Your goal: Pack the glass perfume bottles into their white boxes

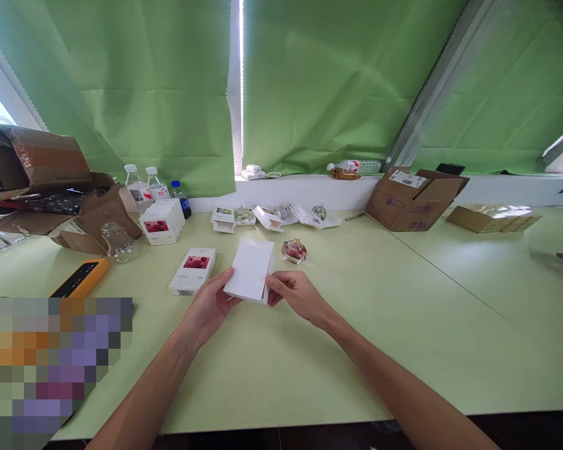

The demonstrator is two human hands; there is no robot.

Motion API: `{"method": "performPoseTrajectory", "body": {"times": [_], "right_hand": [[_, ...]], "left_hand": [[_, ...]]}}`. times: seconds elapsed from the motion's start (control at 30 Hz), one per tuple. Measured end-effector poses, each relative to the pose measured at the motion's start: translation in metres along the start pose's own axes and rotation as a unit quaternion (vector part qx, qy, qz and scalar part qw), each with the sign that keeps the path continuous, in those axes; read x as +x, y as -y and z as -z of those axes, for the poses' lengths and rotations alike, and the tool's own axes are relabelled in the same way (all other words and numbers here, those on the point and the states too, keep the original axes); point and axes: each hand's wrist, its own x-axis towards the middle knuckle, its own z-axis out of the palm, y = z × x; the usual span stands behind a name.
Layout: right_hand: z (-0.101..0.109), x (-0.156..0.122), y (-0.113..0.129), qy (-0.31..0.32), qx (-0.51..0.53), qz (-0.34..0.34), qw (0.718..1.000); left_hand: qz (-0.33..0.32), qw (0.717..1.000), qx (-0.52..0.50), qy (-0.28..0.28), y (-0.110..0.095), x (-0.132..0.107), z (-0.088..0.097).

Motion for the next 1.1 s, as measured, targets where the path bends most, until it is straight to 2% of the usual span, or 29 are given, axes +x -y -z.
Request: {"method": "performPoseTrajectory", "body": {"times": [0.33,0.67,0.93,1.1], "right_hand": [[0.0003,0.0013,-0.0031,0.003,0.0,-0.003,1.0],[0.005,-0.0017,0.0006,0.005,-0.01,-0.005,1.0],[0.0075,0.0013,0.0004,-0.037,-0.04,-0.012,0.998],[0.0095,0.0013,0.0001,-0.036,-0.045,-0.014,0.998]], "left_hand": [[-0.002,1.0,0.019,-0.007,0.001,0.0,0.0004],[-0.008,0.998,0.065,0.023,-0.001,-0.0014,0.0032],[-0.045,0.986,0.154,-0.037,0.0014,0.0005,0.0043],[-0.045,0.985,0.161,-0.039,0.0003,0.0,0.0039]]}}
